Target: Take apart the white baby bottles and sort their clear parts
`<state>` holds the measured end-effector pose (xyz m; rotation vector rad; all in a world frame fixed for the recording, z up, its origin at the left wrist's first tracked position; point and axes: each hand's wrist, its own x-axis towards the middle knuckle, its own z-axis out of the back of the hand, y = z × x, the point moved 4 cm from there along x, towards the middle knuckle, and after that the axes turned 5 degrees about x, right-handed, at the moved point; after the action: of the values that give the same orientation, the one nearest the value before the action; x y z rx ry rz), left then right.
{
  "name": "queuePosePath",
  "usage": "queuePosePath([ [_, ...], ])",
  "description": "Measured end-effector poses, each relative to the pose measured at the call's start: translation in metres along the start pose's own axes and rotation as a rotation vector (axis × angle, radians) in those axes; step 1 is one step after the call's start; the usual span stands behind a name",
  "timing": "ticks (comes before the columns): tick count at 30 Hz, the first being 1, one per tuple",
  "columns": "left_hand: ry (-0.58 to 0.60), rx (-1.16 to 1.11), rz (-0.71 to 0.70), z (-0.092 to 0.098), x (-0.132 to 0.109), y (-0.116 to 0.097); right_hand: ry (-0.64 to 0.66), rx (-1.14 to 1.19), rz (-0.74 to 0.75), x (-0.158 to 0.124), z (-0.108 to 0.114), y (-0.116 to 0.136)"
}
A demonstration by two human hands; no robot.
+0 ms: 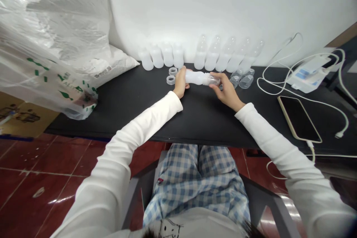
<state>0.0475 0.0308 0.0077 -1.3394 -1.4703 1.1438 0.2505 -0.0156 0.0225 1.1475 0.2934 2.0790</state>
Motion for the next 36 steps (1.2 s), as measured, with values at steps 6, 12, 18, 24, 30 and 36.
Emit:
queuePosePath([
  [6, 0.018, -0.038, 0.032, -0.001, 0.0, 0.0, -0.024, -0.194, 0.261, 0.0, 0.007, 0.007],
  [12, 0.038, -0.027, 0.013, -0.001, 0.001, 0.003, -0.006, -0.244, 0.216, 0.001, 0.007, 0.015],
  [18, 0.049, 0.015, -0.022, -0.002, 0.001, 0.003, -0.016, -0.2, 0.043, 0.0, 0.006, 0.006],
  [24, 0.03, 0.013, -0.026, -0.002, 0.0, 0.001, 0.027, -0.118, -0.114, -0.001, 0.005, -0.004],
  [30, 0.013, -0.01, -0.02, 0.0, 0.0, 0.001, 0.027, -0.087, 0.045, 0.001, 0.003, 0.002],
  [36, 0.017, -0.007, -0.001, -0.001, 0.0, 0.002, 0.063, -0.226, 0.184, 0.003, 0.012, 0.009],
])
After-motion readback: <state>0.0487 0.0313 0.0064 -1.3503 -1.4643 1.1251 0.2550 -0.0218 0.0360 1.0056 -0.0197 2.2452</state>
